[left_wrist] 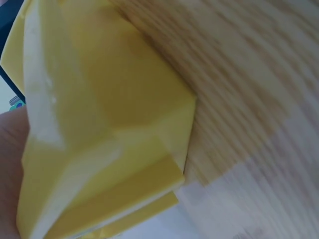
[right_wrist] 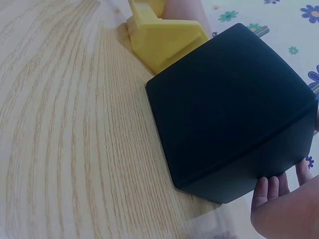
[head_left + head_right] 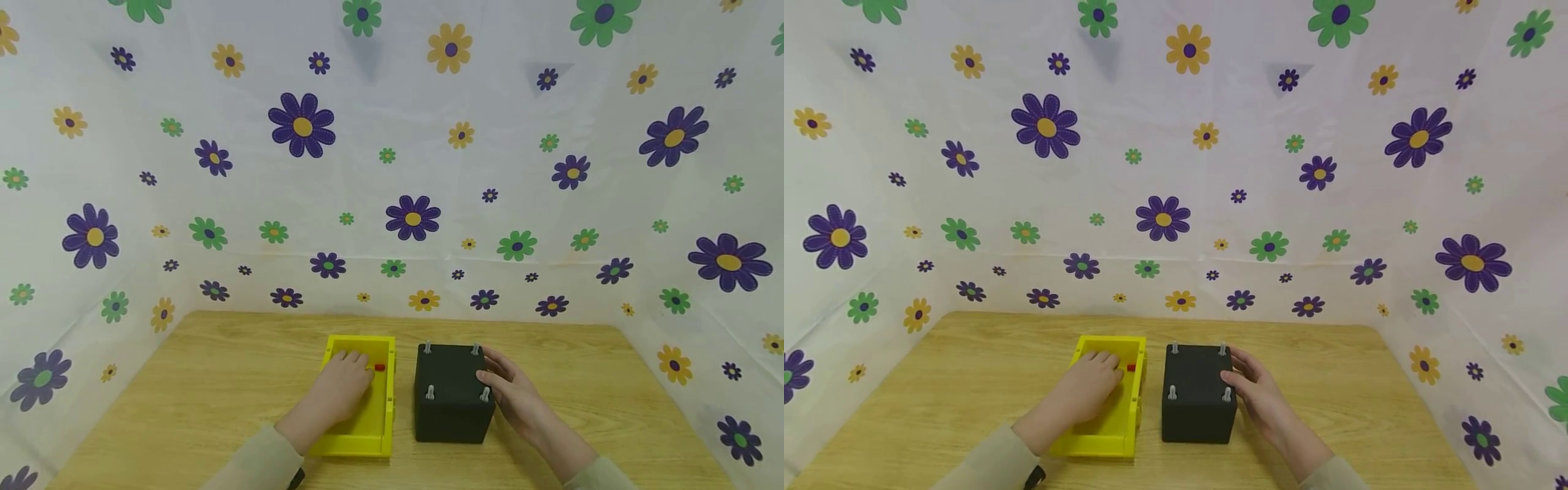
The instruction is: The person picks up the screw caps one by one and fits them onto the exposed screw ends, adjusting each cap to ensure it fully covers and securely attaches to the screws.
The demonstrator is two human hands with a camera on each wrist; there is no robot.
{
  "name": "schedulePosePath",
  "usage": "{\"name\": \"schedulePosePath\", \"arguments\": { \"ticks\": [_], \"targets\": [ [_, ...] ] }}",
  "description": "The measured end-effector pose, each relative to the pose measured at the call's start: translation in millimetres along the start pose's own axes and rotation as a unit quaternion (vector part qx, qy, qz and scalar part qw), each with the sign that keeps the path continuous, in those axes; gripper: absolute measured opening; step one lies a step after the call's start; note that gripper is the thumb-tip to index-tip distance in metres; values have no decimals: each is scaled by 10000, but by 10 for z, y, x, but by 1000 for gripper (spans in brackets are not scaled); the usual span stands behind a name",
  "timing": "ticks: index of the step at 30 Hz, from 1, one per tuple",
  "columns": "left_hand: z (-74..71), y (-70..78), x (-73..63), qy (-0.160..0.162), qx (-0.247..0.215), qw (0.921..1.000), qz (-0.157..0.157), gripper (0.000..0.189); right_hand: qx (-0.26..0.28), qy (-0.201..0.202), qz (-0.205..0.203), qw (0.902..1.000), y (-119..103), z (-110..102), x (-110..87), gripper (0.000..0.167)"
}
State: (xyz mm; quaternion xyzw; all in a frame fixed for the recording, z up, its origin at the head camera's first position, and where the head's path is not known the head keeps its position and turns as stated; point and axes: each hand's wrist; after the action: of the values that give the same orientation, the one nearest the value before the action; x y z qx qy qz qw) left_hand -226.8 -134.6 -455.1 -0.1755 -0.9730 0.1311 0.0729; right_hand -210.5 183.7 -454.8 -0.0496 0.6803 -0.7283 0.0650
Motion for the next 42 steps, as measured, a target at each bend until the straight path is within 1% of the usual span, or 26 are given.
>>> {"name": "schedulePosePath", "arguments": {
  "ticks": [5, 10, 16, 23, 28, 33, 37, 42],
  "targets": [
    [0, 3, -6, 52, 16, 10000, -9, 17, 28, -11, 4, 10000, 12, -1, -3, 68],
    [-54, 4, -22, 67, 22, 10000, -11, 18, 8, -26, 18, 10000, 19, -3, 1, 68],
    [-97, -9, -41, -50, -148, 9999, -48, 22, 12, -44, 29, 10000, 20, -4, 6, 69],
    [-72, -36, -21, -89, -45, 10000, 0, 24, 34, -86, 30, 10000, 14, -4, 3, 69],
    [-106, -39, -33, -118, -88, 9999, 14, 25, 49, -84, 24, 9999, 17, -3, 1, 69],
    [-157, -35, -49, 40, -147, 9999, 65, 24, 20, -81, 21, 10000, 22, -6, 2, 69],
    [-191, -37, -51, 182, -340, 9992, 118, 25, 1, -69, 21, 10000, 26, -8, 5, 69],
    [-234, -34, -45, 230, -527, 9982, 178, 29, 10, -58, 23, 10000, 31, -9, 7, 69]
  ]
}}
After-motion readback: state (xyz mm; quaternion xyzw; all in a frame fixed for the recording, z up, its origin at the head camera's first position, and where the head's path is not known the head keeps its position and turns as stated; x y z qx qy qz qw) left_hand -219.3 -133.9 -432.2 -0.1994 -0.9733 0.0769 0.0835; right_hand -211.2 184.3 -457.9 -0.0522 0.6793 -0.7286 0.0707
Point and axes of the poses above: each hand's wrist, its own x-axis towards the middle knuckle, its own z-axis out of the palm, y = z × x, and after that the axes turned 11 degrees about -z, right-handed
